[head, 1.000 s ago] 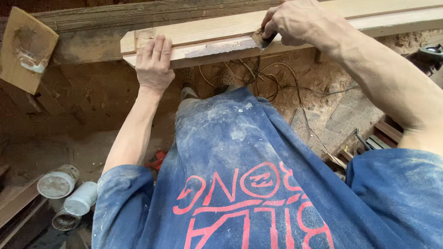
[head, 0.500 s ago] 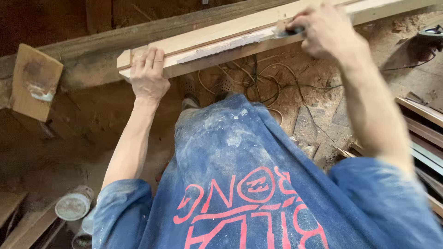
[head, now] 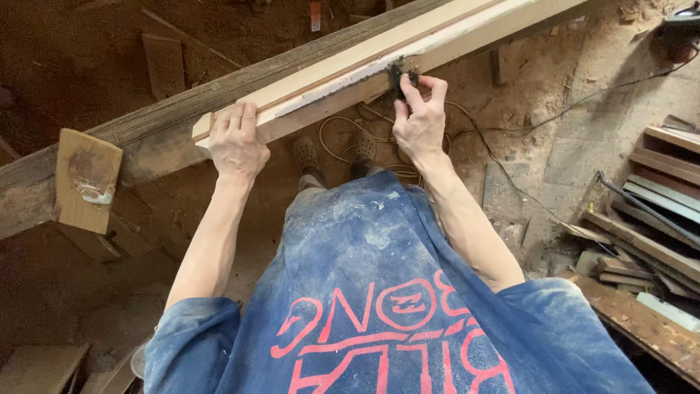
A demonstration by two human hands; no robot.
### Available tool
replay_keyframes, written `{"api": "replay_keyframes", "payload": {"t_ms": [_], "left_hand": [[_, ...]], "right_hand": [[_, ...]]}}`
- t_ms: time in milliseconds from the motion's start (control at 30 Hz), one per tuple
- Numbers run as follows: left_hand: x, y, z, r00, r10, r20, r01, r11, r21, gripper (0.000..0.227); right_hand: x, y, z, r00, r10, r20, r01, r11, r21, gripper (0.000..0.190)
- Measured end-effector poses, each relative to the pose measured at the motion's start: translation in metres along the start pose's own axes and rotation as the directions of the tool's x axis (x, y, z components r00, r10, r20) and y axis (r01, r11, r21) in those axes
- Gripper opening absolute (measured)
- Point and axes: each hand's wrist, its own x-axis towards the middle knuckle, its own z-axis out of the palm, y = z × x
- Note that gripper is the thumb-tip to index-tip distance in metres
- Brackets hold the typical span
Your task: The person uses a circular saw to cut a long wooden plank into smaller pieces. They then scoop a white paste from a bucket with a trowel, mix it on a scrap board, and spread the adhesive onto the cut wood pieces.
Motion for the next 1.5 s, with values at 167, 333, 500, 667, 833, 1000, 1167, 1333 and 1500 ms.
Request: {"api": "replay_keyframes", "payload": {"t_ms": [167, 333, 500, 667, 833, 1000, 1167, 1333, 1500], "left_hand": [[0.001, -0.002, 0.0, 1.0, -0.006, 0.009, 0.006, 1.0, -0.008, 0.052], [0.005, -0.003, -0.003, 0.997, -0.026, 0.066, 0.025, 0.999, 0.021, 0.056], [0.004, -0.005, 0.002, 0.998, -0.009, 0.058, 0.008, 1.0, 0.027, 0.053], [0.005, -0.007, 0.005, 0.998, -0.012, 0.063, 0.009, 0.999, 0.038, 0.057], [0.006, -0.005, 0.001, 0.999, -0.012, 0.034, 0.011, 0.999, 0.045, 0.051], [0.003, -0.002, -0.005, 0.998, -0.035, 0.059, 0.037, 0.999, -0.033, 0.046], [0.01, -0.001, -0.007, 0.999, -0.033, 0.008, 0.034, 0.999, -0.035, 0.047], [0.0, 0.001, -0.007, 1.0, -0.011, -0.005, 0.011, 1.0, -0.016, 0.047], [0.003, -0.002, -0.004, 0.999, -0.025, -0.031, 0.023, 0.998, -0.054, 0.048]], "right_hand": [[-0.012, 0.002, -0.016, 0.985, 0.093, 0.144, -0.091, 0.996, -0.02, 0.044], [-0.009, 0.009, -0.028, 0.997, -0.072, 0.029, 0.073, 0.997, -0.036, 0.04], [0.009, 0.002, -0.005, 0.997, -0.043, 0.063, 0.04, 0.998, 0.052, 0.041], [-0.014, -0.011, -0.006, 0.975, 0.046, 0.219, -0.057, 0.998, 0.04, 0.041], [-0.007, -0.013, -0.015, 0.979, 0.105, 0.175, -0.135, 0.976, 0.17, 0.039], [-0.013, -0.036, 0.012, 0.987, -0.034, 0.158, 0.018, 0.994, 0.104, 0.037], [-0.024, -0.047, 0.016, 0.984, -0.114, 0.137, 0.098, 0.988, 0.121, 0.04], [-0.025, -0.065, 0.032, 0.988, -0.086, 0.126, 0.071, 0.991, 0.117, 0.039], [-0.034, -0.081, 0.026, 0.971, -0.016, 0.237, -0.022, 0.987, 0.157, 0.039]]}}
